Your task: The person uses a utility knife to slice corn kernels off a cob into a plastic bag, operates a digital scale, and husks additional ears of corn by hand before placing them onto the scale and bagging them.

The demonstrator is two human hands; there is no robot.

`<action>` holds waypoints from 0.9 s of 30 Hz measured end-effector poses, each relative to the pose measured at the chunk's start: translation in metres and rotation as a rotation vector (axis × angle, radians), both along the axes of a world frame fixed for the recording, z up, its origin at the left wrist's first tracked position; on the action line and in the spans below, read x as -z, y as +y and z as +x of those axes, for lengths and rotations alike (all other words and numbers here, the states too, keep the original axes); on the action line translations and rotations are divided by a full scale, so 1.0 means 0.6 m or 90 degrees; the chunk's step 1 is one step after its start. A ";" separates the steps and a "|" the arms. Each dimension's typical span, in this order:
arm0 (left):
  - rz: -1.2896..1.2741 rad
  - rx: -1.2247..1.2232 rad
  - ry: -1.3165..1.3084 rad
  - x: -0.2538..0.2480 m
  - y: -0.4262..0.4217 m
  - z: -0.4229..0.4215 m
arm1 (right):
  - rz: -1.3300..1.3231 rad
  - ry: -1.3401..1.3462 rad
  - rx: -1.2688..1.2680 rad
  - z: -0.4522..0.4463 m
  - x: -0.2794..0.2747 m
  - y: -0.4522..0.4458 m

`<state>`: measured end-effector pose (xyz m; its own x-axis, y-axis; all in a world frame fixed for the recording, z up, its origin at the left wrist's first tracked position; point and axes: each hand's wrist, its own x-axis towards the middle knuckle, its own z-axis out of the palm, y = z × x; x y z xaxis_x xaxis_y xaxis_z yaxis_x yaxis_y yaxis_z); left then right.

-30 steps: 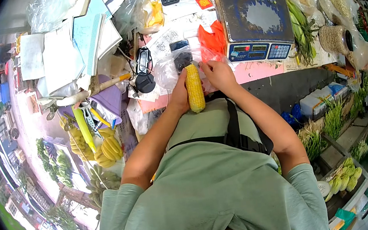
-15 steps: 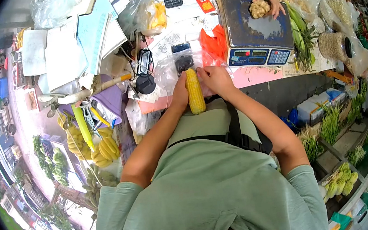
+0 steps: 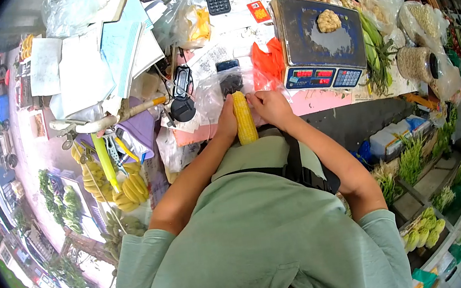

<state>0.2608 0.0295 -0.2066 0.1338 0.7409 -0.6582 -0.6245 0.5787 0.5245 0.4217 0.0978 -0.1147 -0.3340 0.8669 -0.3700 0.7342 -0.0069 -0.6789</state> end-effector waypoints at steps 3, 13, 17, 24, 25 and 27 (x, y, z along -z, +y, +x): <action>-0.015 -0.022 0.028 -0.016 0.002 0.002 | 0.032 0.039 -0.029 0.002 0.002 -0.010; -0.022 0.051 0.264 -0.075 0.020 0.004 | -0.008 -0.009 -0.114 0.015 -0.011 -0.001; 0.102 0.159 0.485 -0.044 0.016 -0.006 | -0.045 -0.001 -0.118 0.020 -0.004 0.001; -0.017 0.088 0.470 -0.046 0.013 0.004 | -0.070 0.032 -0.184 0.043 -0.029 -0.023; -0.081 0.042 0.355 -0.037 0.017 0.003 | -0.070 0.042 -0.183 0.044 -0.035 -0.023; -0.136 -0.007 0.242 -0.026 0.031 -0.005 | -0.063 0.054 -0.185 0.041 -0.041 -0.015</action>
<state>0.2578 0.0481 -0.1910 -0.1554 0.5828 -0.7976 -0.4169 0.6933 0.5878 0.4461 0.0890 -0.0903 -0.5958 0.6916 -0.4083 0.6559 0.1257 -0.7443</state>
